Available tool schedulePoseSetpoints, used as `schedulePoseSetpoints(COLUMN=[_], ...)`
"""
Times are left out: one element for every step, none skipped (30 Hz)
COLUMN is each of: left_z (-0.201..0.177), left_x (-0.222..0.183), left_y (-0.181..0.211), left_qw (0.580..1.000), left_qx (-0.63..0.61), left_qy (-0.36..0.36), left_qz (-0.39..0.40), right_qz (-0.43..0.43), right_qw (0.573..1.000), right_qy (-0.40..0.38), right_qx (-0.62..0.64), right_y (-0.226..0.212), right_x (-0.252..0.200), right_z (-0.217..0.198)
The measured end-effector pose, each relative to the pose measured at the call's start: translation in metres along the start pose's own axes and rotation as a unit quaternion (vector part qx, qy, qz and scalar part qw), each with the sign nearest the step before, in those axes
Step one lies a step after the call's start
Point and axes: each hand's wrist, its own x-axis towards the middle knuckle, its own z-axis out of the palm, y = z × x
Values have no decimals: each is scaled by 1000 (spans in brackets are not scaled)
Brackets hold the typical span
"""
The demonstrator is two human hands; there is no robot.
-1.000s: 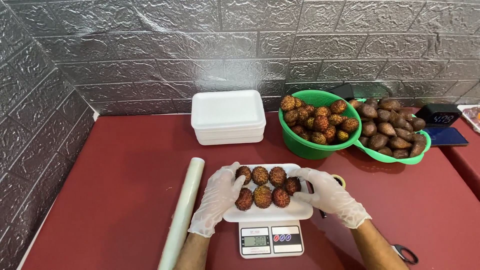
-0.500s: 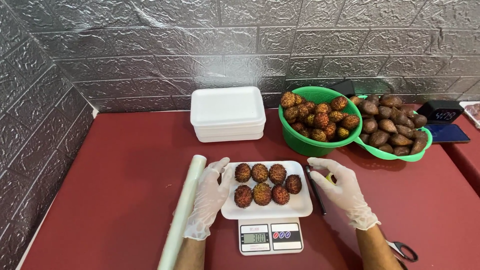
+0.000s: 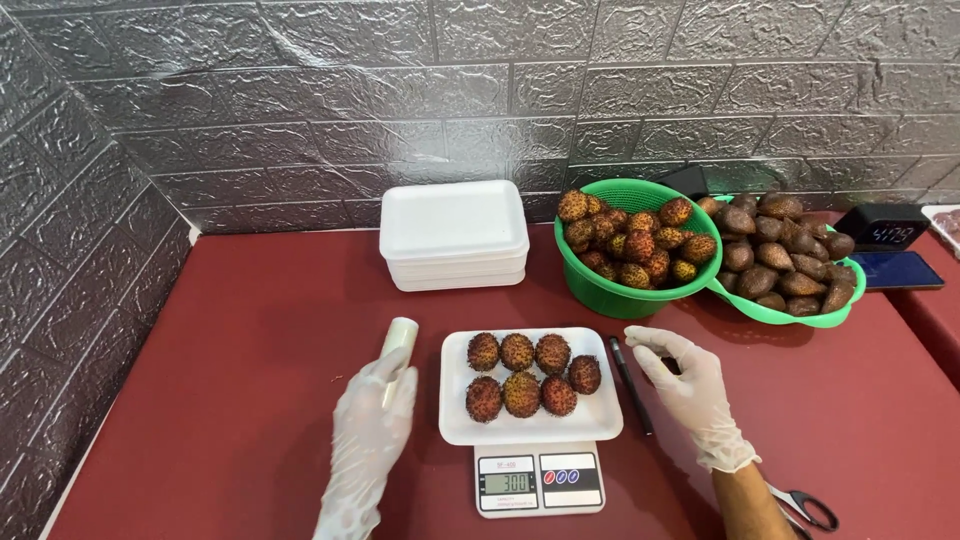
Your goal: The person picks snake fruits from a basket, places them on a tray on a digital scale to reach a target weight, and then wraps the tray with plastic film.
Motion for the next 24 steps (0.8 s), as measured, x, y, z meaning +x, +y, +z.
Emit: schedulePoseSetpoints(left_z=[-5, -11, -17, -15, -13, -12, -12, -11, -11, -5, 1, 7, 8, 10, 12, 12, 11, 11, 13, 16, 20, 17, 15, 12], left_x=[-1, -1, -2, 0, 2, 3, 5, 5, 5, 10, 15, 22, 22, 24, 25, 26, 26, 28, 31, 34, 38, 35, 32, 28], left_y=[-4, -9, -13, -25, -37, -50, -51, -54, -57, -64, -71, -77, -81, -84, -87, -87, -87, -87, -93, -99, -105, -99, -93, -88], left_qw=[1000, 998, 992, 992, 991, 988, 988, 982, 974, 974, 968, 960, 961, 962, 964, 964, 963, 961, 962, 961, 959, 959, 963, 967], left_qx=[1, 60, 119, 121, 116, 111, 112, 136, 160, 159, 194, 227, 226, 226, 225, 226, 226, 226, 227, 236, 245, 246, 234, 221], left_qy=[0, -20, -40, -39, -42, -44, -43, -69, -94, -92, -111, -129, -128, -120, -112, -112, -116, -121, -120, -117, -113, -114, -107, -100], left_qz=[0, -8, -17, -16, -57, -97, -97, -114, -131, -133, -116, -97, -97, -92, -87, -87, -93, -99, -99, -89, -80, -79, -76, -76], right_qz=[0, 18, 35, 36, 39, 42, 42, 42, 41, 41, 46, 50, 49, 52, 56, 56, 50, 43, 43, 19, -6, -5, -23, -41], right_qw=[1000, 1000, 999, 999, 999, 999, 999, 998, 998, 998, 998, 998, 998, 998, 998, 998, 998, 999, 999, 1000, 1000, 1000, 998, 994], right_qy=[0, 6, 12, 13, 18, 23, 23, 25, 26, 25, 24, 24, 24, 25, 26, 27, 23, 20, 21, 8, -6, -4, -32, -60], right_qx=[1, 9, 16, 18, 18, 18, 20, 25, 30, 31, 31, 29, 30, 25, 19, 20, 20, 19, 19, 13, 7, 7, -39, -85], right_y=[0, -1, -1, -2, -3, -4, -4, -4, -5, -5, -6, -8, -9, -10, -11, -8, -4, -1, -2, -2, -2, -3, -3, -4], right_x=[0, 0, -1, 0, 0, 0, -1, -2, -2, -3, -3, -3, -4, -4, -4, -4, -4, -3, -3, -3, -3, -1, 2, 5], right_z=[-2, -3, -5, -6, -7, -7, -8, -7, -7, -6, -5, -6, -6, -5, -5, -4, -3, -2, 0, 1, 3, 3, 4, 6])
